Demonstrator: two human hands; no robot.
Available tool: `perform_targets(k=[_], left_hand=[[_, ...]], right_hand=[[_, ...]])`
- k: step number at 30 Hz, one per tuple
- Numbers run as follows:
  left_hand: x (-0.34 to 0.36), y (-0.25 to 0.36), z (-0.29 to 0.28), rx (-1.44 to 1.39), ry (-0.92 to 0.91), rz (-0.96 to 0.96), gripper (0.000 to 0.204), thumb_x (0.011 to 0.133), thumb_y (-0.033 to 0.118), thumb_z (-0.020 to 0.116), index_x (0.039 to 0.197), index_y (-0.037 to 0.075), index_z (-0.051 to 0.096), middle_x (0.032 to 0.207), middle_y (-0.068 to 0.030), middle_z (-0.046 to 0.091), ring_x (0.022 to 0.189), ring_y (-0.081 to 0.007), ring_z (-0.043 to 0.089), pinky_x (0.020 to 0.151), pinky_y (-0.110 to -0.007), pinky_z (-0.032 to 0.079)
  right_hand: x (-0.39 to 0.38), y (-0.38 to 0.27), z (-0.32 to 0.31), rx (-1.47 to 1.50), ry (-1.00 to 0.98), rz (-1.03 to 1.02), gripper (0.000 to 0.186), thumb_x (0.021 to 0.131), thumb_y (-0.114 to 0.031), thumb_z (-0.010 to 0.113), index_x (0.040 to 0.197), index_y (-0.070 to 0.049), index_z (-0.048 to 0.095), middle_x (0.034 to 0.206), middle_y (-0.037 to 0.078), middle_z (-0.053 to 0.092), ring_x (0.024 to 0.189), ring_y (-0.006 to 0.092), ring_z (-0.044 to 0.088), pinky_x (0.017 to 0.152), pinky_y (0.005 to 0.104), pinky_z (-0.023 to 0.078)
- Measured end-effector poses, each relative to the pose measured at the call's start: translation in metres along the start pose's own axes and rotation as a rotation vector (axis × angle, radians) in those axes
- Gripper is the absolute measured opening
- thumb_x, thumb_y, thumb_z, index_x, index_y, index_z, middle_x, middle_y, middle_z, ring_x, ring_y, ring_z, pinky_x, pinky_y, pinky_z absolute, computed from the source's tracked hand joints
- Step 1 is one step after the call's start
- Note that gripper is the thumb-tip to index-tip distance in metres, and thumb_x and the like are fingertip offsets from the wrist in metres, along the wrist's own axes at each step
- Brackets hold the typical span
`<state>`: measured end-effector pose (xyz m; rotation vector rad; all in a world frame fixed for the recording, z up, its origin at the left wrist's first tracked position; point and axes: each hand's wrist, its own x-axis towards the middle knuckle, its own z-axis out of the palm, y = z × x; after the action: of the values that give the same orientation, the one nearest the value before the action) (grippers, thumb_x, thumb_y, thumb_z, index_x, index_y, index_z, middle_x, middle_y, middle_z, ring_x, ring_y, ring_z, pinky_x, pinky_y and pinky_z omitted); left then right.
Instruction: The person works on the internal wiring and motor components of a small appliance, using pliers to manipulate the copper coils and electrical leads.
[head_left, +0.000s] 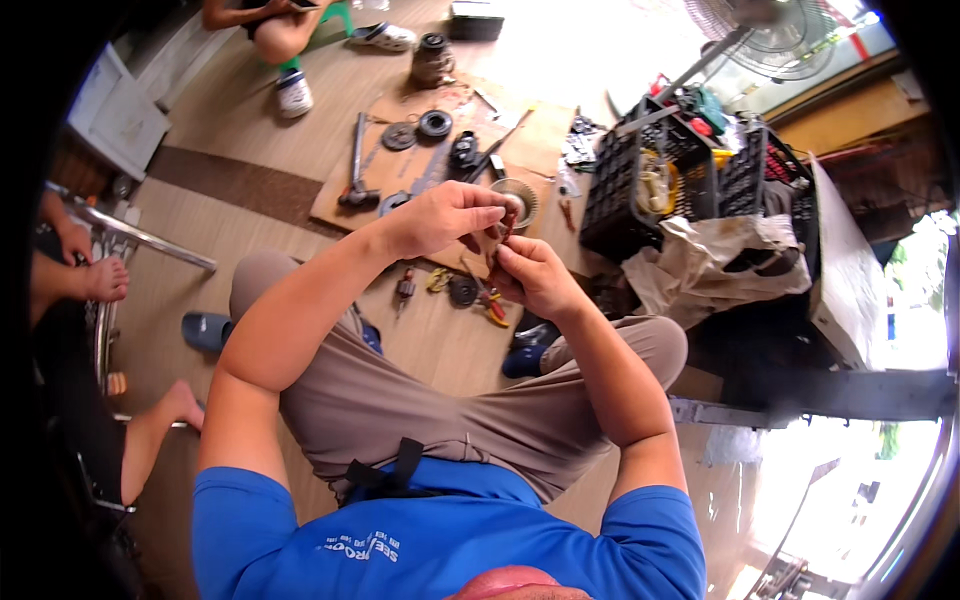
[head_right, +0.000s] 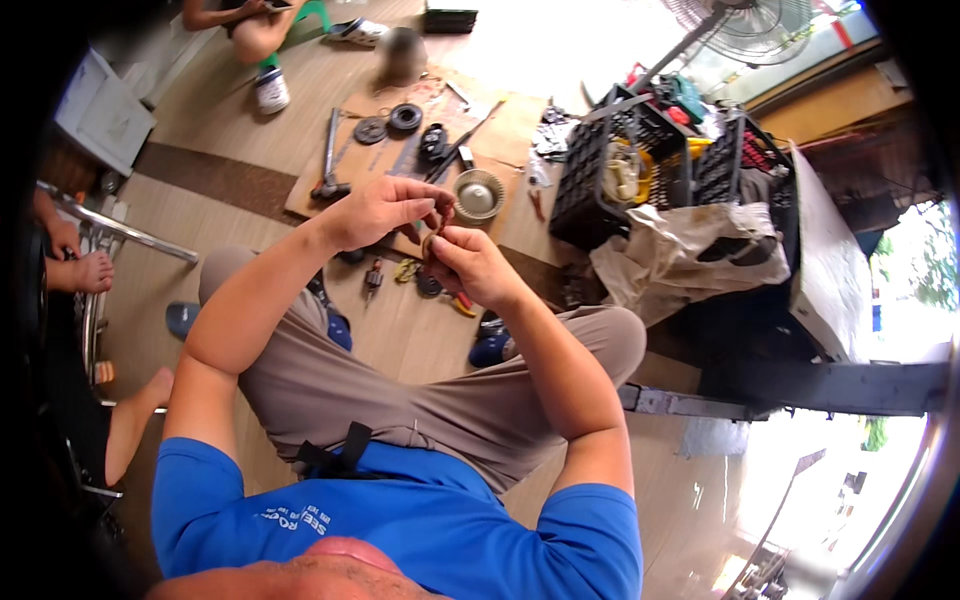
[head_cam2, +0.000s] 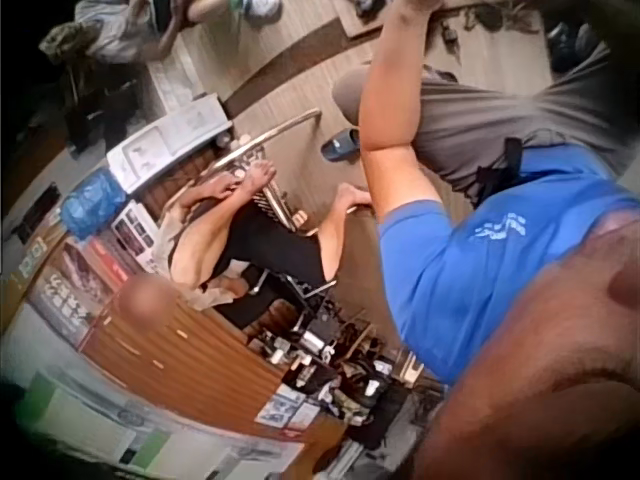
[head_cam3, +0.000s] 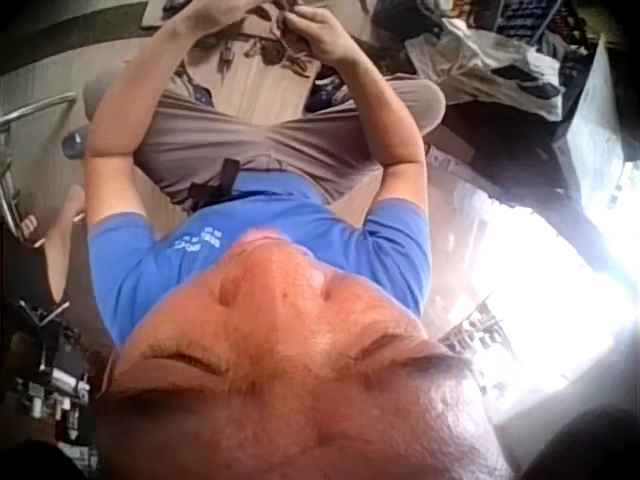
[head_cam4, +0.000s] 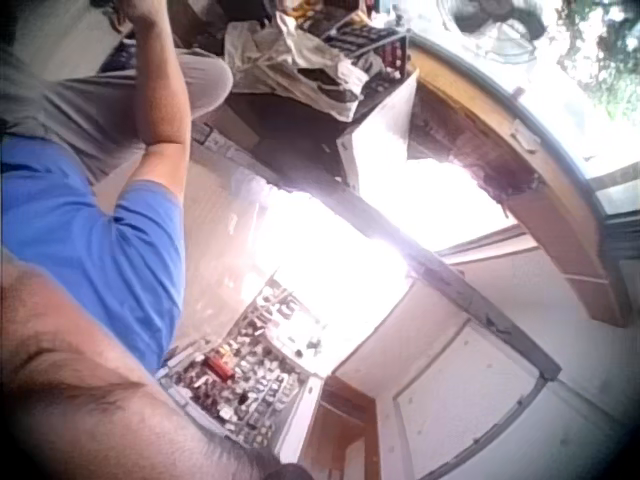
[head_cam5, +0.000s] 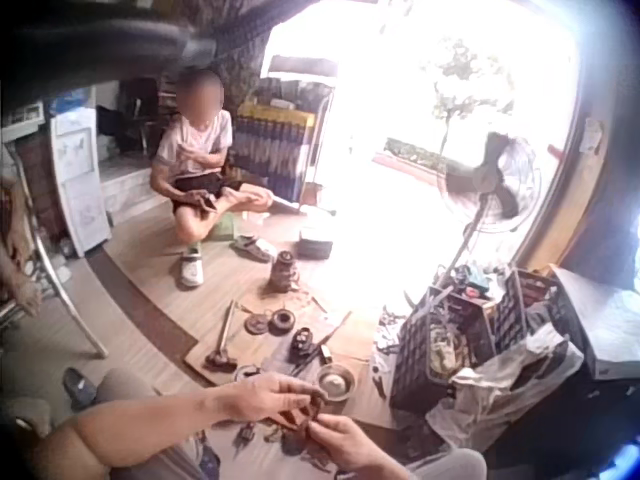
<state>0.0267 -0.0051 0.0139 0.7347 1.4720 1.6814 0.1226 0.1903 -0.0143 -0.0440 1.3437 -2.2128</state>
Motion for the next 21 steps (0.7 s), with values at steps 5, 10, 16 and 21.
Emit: perform_targets(k=[5, 10, 16, 21], left_hand=[[-0.014, -0.004, -0.006, -0.148, -0.039, -0.113, 0.035, 0.1, 0.02, 0.051, 0.128, -0.001, 0.054, 0.11, -0.0068, 0.064, 0.1, -0.0133, 0.062, 0.087, -0.028, 0.051], [-0.008, -0.008, 0.003, -0.368, -0.066, -0.109, 0.034, 0.1, 0.02, 0.05, 0.126, -0.003, 0.055, 0.114, -0.0104, 0.063, 0.102, -0.0161, 0.061, 0.09, -0.03, 0.051], [0.003, -0.002, 0.004, -0.169, 0.249, -0.101, 0.028, 0.099, 0.021, 0.054, 0.099, -0.004, 0.066, 0.099, -0.0128, 0.067, 0.086, -0.0181, 0.066, 0.076, -0.031, 0.055], [0.013, -0.009, 0.001, -0.217, 0.269, -0.197, 0.028, 0.098, 0.019, 0.054, 0.098, -0.007, 0.064, 0.085, -0.0137, 0.068, 0.069, -0.0207, 0.067, 0.057, -0.033, 0.057]], right_hand=[[0.005, -0.002, 0.0, 0.047, -0.062, -0.001, 0.024, 0.101, -0.023, 0.05, 0.088, -0.005, 0.058, 0.067, -0.002, 0.05, 0.052, 0.0041, 0.037, 0.045, 0.0193, 0.027], [0.02, -0.007, 0.01, 0.017, -0.216, -0.013, 0.026, 0.099, -0.026, 0.054, 0.089, -0.004, 0.061, 0.069, 0.0, 0.055, 0.051, 0.0044, 0.04, 0.047, 0.0193, 0.03], [0.023, -0.013, 0.004, -0.024, -0.03, -0.005, 0.028, 0.098, -0.027, 0.056, 0.083, -0.004, 0.063, 0.067, 0.001, 0.057, 0.05, 0.0047, 0.044, 0.045, 0.0196, 0.032], [0.021, -0.012, -0.003, 0.035, 0.005, 0.051, 0.033, 0.1, -0.029, 0.053, 0.08, -0.005, 0.062, 0.069, 0.003, 0.06, 0.051, 0.0053, 0.045, 0.046, 0.0204, 0.034]])
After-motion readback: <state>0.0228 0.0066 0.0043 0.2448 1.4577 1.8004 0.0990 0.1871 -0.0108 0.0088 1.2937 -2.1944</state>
